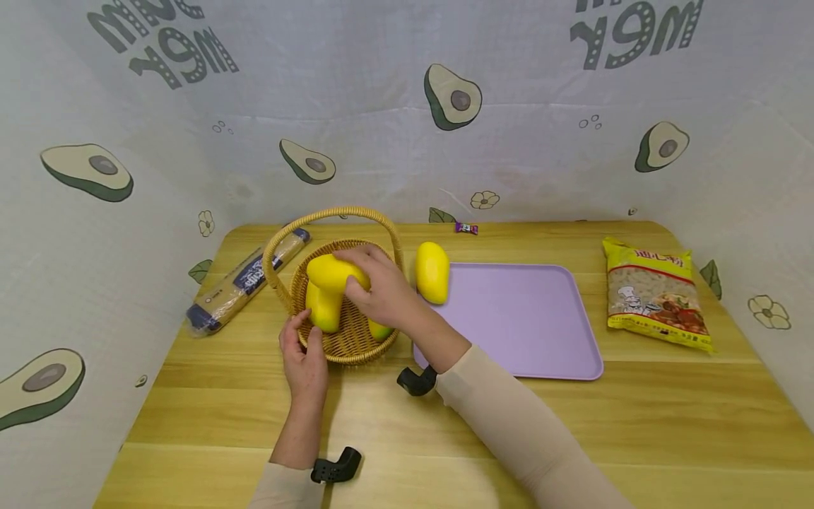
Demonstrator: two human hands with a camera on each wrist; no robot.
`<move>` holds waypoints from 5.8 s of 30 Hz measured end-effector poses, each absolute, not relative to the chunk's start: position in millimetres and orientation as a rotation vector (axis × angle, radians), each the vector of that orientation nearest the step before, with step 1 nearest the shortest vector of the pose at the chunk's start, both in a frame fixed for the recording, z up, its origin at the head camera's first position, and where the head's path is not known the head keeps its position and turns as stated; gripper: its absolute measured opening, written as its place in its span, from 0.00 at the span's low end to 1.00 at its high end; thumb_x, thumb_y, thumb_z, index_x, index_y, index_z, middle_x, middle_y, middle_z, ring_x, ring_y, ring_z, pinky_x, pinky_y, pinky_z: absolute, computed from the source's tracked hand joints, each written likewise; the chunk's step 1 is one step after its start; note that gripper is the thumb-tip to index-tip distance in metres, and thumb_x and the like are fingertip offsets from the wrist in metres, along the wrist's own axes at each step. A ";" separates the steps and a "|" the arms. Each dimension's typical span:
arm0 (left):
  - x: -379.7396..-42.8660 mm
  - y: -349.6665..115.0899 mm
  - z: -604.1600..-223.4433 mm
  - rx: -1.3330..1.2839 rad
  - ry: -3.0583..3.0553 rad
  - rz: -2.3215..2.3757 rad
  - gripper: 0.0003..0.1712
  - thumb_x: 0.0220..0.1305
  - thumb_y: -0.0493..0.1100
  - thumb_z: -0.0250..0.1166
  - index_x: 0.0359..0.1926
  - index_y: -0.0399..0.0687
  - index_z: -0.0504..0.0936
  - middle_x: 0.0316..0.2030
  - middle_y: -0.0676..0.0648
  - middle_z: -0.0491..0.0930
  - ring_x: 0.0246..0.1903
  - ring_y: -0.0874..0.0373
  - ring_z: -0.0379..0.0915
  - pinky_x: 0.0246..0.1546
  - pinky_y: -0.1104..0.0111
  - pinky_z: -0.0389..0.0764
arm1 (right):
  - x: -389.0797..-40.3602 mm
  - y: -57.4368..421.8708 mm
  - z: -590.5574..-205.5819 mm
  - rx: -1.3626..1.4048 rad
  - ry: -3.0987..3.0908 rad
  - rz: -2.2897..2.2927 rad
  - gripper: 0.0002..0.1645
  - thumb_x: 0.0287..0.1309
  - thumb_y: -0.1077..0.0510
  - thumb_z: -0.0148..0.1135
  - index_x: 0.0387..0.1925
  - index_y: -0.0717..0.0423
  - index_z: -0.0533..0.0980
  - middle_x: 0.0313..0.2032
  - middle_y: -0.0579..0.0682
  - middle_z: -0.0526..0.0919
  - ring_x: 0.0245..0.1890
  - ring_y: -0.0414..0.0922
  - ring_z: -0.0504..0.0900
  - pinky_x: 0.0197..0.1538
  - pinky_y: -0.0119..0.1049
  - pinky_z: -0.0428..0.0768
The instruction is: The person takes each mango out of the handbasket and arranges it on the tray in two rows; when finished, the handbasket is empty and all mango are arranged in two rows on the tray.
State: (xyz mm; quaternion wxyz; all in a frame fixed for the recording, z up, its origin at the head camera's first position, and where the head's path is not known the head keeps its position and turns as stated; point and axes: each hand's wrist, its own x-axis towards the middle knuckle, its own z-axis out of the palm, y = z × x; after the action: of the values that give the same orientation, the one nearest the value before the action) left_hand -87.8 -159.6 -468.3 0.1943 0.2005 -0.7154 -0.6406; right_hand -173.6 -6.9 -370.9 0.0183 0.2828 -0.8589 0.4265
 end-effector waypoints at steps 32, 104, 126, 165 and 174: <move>-88.7 -161.7 -470.8 0.542 -1.999 -1.821 0.21 0.72 0.39 0.54 0.63 0.44 0.75 0.76 0.42 0.57 0.80 0.47 0.44 0.79 0.49 0.48 | -130.3 144.8 -360.1 0.771 -2.866 1.687 0.30 0.68 0.56 0.60 0.70 0.53 0.69 0.52 0.57 0.79 0.44 0.50 0.75 0.48 0.41 0.77; -86.8 -158.7 -470.8 0.505 -1.965 -1.807 0.19 0.72 0.38 0.54 0.60 0.39 0.75 0.74 0.39 0.58 0.79 0.45 0.44 0.79 0.49 0.47 | -178.3 232.5 -430.3 -0.280 -2.946 1.204 0.57 0.60 0.51 0.68 0.81 0.51 0.46 0.73 0.75 0.51 0.63 0.71 0.64 0.66 0.68 0.67; -84.7 -158.2 -470.3 0.503 -1.953 -1.813 0.19 0.72 0.38 0.55 0.60 0.39 0.75 0.75 0.40 0.58 0.80 0.45 0.44 0.80 0.49 0.46 | -176.2 236.5 -419.3 -0.321 -2.928 1.217 0.57 0.64 0.44 0.65 0.82 0.50 0.43 0.73 0.75 0.49 0.64 0.72 0.65 0.66 0.71 0.69; -88.2 -158.1 -474.0 0.499 -1.963 -1.801 0.18 0.71 0.37 0.55 0.60 0.42 0.76 0.73 0.41 0.60 0.79 0.47 0.45 0.80 0.49 0.46 | -134.6 171.3 -367.5 0.518 -3.137 1.199 0.40 0.64 0.46 0.67 0.73 0.52 0.66 0.70 0.60 0.71 0.69 0.63 0.70 0.66 0.63 0.73; -88.2 -159.1 -474.4 0.495 -1.968 -1.809 0.19 0.72 0.38 0.55 0.60 0.42 0.76 0.74 0.41 0.59 0.80 0.47 0.44 0.80 0.49 0.47 | -122.9 128.6 -376.2 1.004 -3.099 1.261 0.38 0.63 0.49 0.69 0.71 0.52 0.70 0.65 0.57 0.77 0.62 0.58 0.78 0.65 0.57 0.76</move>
State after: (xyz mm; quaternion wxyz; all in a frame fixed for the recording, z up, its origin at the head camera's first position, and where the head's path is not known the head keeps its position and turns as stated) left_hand -88.2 -159.1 -474.4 0.2099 0.1782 -0.7078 -0.6505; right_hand -122.9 128.6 -376.2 -0.1749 0.2830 -0.8735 0.3553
